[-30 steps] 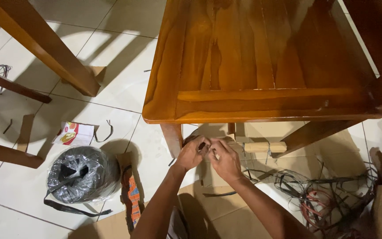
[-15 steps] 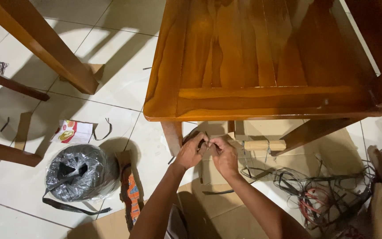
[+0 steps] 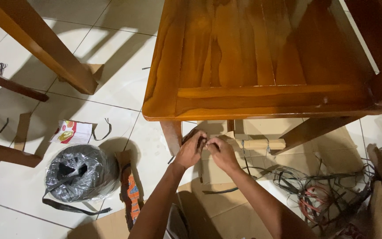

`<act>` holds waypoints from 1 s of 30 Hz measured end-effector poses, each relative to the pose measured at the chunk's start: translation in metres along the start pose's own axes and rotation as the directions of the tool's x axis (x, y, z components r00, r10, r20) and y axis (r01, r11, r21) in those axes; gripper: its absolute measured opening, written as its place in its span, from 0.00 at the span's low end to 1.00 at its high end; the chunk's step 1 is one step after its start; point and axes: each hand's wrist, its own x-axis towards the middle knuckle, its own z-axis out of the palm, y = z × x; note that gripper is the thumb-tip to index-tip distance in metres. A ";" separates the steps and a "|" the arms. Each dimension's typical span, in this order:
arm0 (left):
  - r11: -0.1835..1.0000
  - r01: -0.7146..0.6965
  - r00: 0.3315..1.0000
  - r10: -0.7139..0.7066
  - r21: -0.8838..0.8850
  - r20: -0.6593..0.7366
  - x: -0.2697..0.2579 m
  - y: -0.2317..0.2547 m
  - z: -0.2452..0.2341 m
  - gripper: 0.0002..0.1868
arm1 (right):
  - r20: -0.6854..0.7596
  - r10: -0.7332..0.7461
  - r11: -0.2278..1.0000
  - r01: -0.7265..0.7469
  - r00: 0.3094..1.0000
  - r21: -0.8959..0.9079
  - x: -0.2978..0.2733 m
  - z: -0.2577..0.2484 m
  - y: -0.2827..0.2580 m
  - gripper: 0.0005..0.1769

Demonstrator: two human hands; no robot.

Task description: Unpacking a wooden chair by removing cardboard and wire ties

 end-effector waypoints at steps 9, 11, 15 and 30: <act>0.999 0.032 0.998 -0.032 -0.009 0.045 -0.002 -0.001 -0.002 0.20 | 0.098 0.135 0.970 -0.152 0.986 0.188 0.002 -0.009 -0.024 0.11; 0.996 0.074 0.997 -0.073 -0.051 0.032 -0.004 0.001 -0.002 0.19 | 0.088 0.106 0.980 -0.120 0.990 0.160 0.007 -0.007 -0.001 0.11; 0.993 0.116 0.993 -0.116 -0.036 0.000 0.000 -0.001 0.005 0.26 | 0.046 0.014 0.998 -0.016 0.999 0.055 -0.009 -0.011 -0.017 0.09; 0.914 0.208 0.977 -0.211 0.348 -0.031 0.041 -0.068 0.046 0.32 | 0.061 -0.471 0.753 0.437 0.880 -0.492 -0.026 0.014 0.037 0.14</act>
